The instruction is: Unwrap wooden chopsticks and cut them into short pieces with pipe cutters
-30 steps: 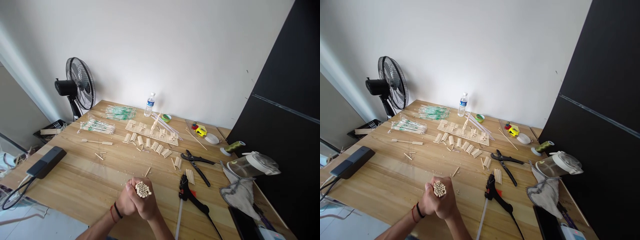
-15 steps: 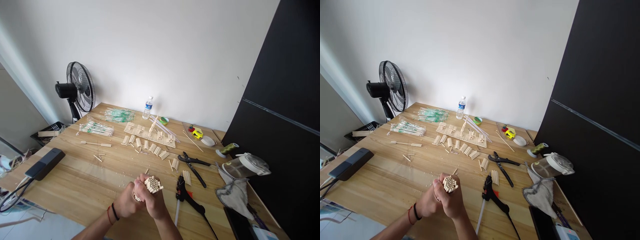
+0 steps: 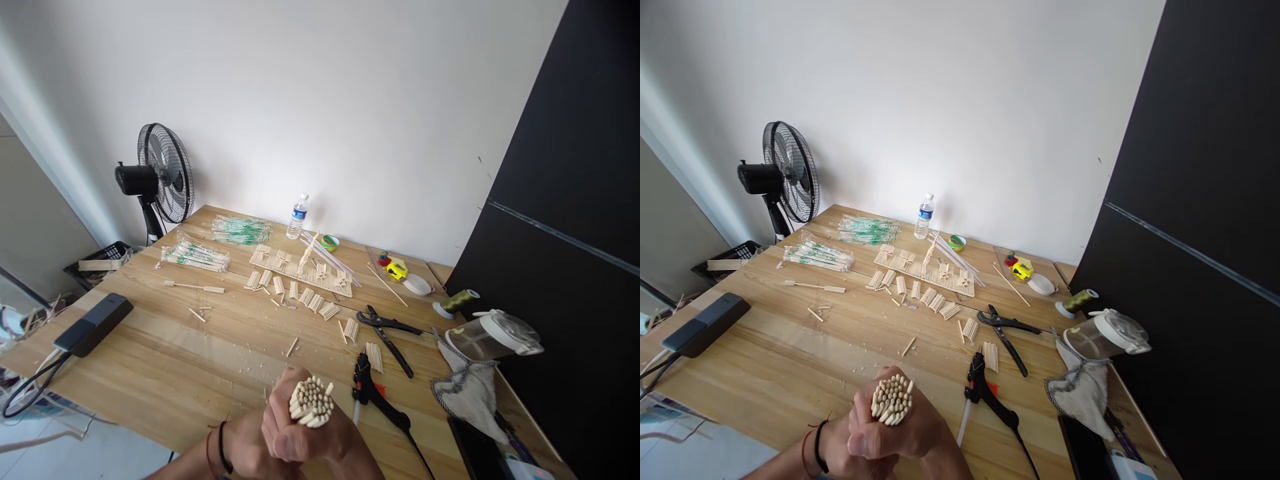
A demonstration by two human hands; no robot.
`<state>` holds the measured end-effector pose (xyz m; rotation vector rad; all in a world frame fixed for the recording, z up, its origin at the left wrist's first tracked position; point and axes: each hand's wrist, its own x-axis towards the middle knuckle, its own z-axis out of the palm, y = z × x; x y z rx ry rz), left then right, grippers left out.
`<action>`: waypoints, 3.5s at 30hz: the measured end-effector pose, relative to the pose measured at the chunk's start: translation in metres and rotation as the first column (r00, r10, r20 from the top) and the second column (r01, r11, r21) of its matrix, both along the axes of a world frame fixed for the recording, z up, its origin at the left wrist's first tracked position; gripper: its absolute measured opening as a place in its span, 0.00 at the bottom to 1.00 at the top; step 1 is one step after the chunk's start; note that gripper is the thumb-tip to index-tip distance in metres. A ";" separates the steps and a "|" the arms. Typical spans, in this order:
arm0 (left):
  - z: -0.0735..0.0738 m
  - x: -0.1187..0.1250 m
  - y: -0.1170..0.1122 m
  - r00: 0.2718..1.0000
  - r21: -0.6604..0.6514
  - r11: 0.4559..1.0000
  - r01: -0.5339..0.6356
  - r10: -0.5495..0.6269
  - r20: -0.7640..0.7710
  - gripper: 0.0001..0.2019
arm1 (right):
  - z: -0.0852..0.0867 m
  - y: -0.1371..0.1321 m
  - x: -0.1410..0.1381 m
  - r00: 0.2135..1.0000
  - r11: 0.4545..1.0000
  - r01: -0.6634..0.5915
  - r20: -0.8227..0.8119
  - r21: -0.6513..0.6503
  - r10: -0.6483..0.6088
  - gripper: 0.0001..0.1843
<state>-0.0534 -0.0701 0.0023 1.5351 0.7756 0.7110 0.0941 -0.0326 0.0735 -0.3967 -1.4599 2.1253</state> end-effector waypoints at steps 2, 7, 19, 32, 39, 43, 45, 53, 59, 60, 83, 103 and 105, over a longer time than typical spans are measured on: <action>0.000 0.007 0.002 0.997 -0.099 0.993 0.061 -0.055 0.059 0.15 | -0.005 0.001 -0.004 0.998 0.996 0.034 -0.054 -0.077 -0.038 0.30; 0.007 0.024 0.013 0.985 -0.062 0.985 -0.158 0.162 0.059 0.09 | -0.023 0.009 -0.019 0.925 0.923 0.322 -0.137 -0.209 -0.354 0.30; -0.021 0.023 0.017 0.875 -0.008 0.886 -0.464 0.456 -0.164 0.11 | -0.039 0.010 -0.053 0.608 0.595 0.787 0.043 -0.161 -0.793 0.31; -0.006 0.014 0.007 0.940 0.018 0.944 -0.330 0.331 -0.080 0.07 | -0.031 0.005 -0.045 0.778 0.759 0.598 -0.040 -0.258 -0.627 0.32; -0.006 0.006 0.007 0.949 0.061 0.955 -0.290 0.296 -0.108 0.07 | -0.036 0.002 -0.042 0.848 0.839 0.478 -0.113 -0.260 -0.518 0.31; -0.005 0.000 0.007 0.952 0.068 0.955 -0.289 0.294 -0.082 0.06 | -0.039 0.000 -0.045 0.841 0.840 0.493 -0.123 -0.226 -0.527 0.30; -0.005 -0.004 0.009 0.953 0.044 0.958 -0.282 0.285 -0.104 0.06 | -0.039 0.000 -0.047 0.833 0.838 0.500 -0.142 -0.218 -0.534 0.30; 0.002 -0.017 0.019 0.954 0.081 0.979 -0.186 0.200 -0.223 0.03 | -0.041 -0.004 -0.051 0.807 0.830 0.528 -0.198 -0.178 -0.556 0.28; 0.006 -0.033 0.021 0.915 0.138 0.970 -0.200 0.235 -0.327 0.05 | -0.049 -0.005 -0.051 0.828 0.831 0.556 -0.091 -0.008 -0.554 0.24; 0.007 -0.040 0.023 0.894 0.150 0.969 -0.197 0.240 -0.377 0.05 | -0.049 -0.005 -0.051 0.836 0.836 0.548 -0.055 0.023 -0.546 0.22; 0.020 -0.201 0.069 -0.009 0.262 0.828 -0.495 0.296 -0.955 0.30 | -0.061 -0.009 -0.043 0.867 0.884 0.467 0.199 -0.002 -0.457 0.25; 0.029 -0.171 0.073 0.032 0.261 0.865 -0.428 0.303 -0.952 0.23 | -0.071 -0.005 -0.025 0.832 0.855 0.519 0.221 0.012 -0.509 0.24; 0.029 -0.177 0.075 0.024 0.254 0.859 -0.445 0.294 -0.955 0.23 | -0.072 -0.005 -0.032 0.846 0.865 0.501 0.209 0.005 -0.491 0.24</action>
